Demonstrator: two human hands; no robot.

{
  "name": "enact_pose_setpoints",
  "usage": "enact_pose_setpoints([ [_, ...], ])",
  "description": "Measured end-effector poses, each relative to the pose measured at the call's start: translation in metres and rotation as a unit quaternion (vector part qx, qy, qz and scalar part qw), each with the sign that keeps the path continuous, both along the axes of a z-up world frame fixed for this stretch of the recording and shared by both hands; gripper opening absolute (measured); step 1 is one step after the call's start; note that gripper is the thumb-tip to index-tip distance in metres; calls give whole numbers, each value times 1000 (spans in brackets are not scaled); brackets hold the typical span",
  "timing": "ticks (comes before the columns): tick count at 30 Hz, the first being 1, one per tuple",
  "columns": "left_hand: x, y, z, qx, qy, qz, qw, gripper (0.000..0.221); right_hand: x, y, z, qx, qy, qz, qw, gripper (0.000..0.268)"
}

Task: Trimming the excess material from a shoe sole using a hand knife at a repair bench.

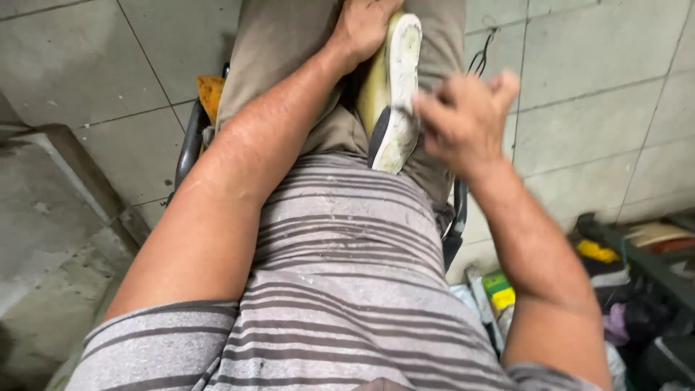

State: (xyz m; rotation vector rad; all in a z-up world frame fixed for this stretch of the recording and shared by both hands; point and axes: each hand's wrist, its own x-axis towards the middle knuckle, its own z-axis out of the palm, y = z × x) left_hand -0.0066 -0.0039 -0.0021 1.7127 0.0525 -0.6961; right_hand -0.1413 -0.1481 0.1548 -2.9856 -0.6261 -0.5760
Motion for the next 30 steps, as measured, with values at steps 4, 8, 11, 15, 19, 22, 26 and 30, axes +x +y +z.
enact_pose_setpoints([
  [4,1,12,41,2,20,32,999,37,-43,-13,16,96,142,8,985,10],
  [8,-17,22,40,25,71,36,996,83,-60,-21,8,282,165,-114,938,32],
  [11,4,18,55,-11,134,50,990,51,-73,-15,-11,345,165,-158,911,24],
  [15,20,11,31,-71,69,-14,995,32,-53,-2,-16,339,191,-154,908,14],
  [19,-2,28,47,7,85,-9,996,46,-27,19,-18,196,123,-91,969,12],
  [22,-7,25,-1,32,48,3,998,43,-10,24,-27,111,92,-66,987,14],
  [26,-7,22,-4,64,21,17,998,43,21,23,-42,47,43,-77,995,20],
  [30,-9,8,-26,-37,-48,56,997,36,16,24,-24,38,-7,-50,998,21],
])
